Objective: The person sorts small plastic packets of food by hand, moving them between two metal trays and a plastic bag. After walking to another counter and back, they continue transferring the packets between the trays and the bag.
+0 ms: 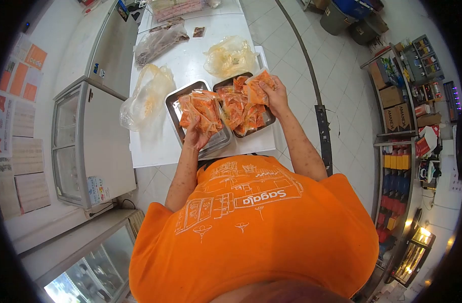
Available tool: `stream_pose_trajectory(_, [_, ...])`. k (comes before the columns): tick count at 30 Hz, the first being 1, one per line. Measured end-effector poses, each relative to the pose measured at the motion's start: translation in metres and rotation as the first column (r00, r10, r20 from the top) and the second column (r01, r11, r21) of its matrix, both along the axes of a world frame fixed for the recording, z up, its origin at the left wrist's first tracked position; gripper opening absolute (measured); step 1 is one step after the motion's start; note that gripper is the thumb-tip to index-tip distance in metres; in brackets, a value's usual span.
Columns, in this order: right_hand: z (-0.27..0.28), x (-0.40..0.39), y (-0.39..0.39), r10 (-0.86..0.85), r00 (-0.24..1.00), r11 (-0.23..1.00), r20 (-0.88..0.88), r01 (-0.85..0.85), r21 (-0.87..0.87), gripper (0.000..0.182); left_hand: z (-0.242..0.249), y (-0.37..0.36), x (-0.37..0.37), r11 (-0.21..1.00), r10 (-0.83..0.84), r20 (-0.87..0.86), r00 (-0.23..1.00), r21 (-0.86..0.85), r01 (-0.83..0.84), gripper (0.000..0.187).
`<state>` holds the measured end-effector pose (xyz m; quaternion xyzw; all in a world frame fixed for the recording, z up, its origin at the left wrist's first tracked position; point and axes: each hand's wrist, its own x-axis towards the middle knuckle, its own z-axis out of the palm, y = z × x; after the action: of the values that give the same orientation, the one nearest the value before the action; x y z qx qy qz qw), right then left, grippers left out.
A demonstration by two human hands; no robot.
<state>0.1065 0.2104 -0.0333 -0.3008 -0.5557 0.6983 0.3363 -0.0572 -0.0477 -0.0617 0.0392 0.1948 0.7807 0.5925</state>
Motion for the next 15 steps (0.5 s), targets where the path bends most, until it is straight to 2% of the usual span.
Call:
stream_pose_trajectory(1, [-0.010, -0.001, 0.000, -0.023, 0.996, 0.995, 0.089, 0.014, 0.099, 0.037, 0.000, -0.001, 0.001, 1.000, 0.002, 0.000, 1.000, -0.004, -0.002, 0.069])
stream_pose_trajectory(4, [-0.021, -0.004, 0.002, 0.069, 0.944, 0.976, 0.323, -0.130, 0.174, 0.046, 0.001, 0.001, 0.000, 0.999, 0.012, -0.024, 1.000, -0.029, -0.013, 0.067])
stream_pose_trajectory(7, [-0.011, -0.013, -0.011, -0.228, 0.755, 0.808, 0.614, -0.206, 0.552, 0.056, 0.012, 0.003, 0.003, 0.996, 0.033, -0.166, 0.986, -0.078, -0.046, 0.070])
stream_pose_trajectory(8, [-0.002, -0.014, -0.017, -0.173, 0.816, 0.819, 0.551, -0.192, 0.541, 0.058, 0.018, 0.005, 0.005, 0.994, 0.080, -0.088, 0.993, -0.065, -0.086, 0.065])
stream_pose_trajectory(10, [0.032, -0.021, -0.023, -0.068, 0.914, 0.837, 0.399, -0.165, 0.521, 0.060, 0.037, 0.011, 0.009, 0.994, 0.062, -0.165, 0.984, -0.079, -0.076, 0.063])
stream_pose_trajectory(11, [0.051, -0.021, -0.030, 0.158, 0.898, 0.877, 0.411, -0.319, 0.359, 0.060, 0.047, 0.011, 0.011, 0.994, 0.050, -0.201, 0.978, -0.090, -0.069, 0.061])
stream_pose_trajectory(12, [0.070, -0.020, -0.038, 0.375, 0.845, 0.862, 0.382, -0.470, 0.192, 0.061, 0.058, 0.012, 0.014, 0.988, 0.021, -0.257, 0.966, -0.140, -0.059, 0.060])
stream_pose_trajectory(13, [0.079, -0.020, -0.043, 0.569, 0.760, 0.794, 0.314, -0.608, 0.033, 0.061, 0.069, 0.015, 0.016, 0.981, -0.011, -0.311, 0.950, -0.186, -0.049, 0.059])
stream_pose_trajectory(14, [0.060, -0.025, -0.050, 0.543, 0.808, 0.786, 0.228, -0.584, 0.203, 0.059, 0.074, 0.018, 0.017, 0.972, -0.048, -0.362, 0.931, -0.232, -0.040, 0.057])
stream_pose_trajectory(15, [0.057, -0.022, -0.049, 0.508, 0.832, 0.829, 0.221, -0.542, 0.135, 0.058, 0.072, 0.021, 0.017, 0.969, -0.096, -0.395, 0.914, -0.247, -0.005, 0.058])
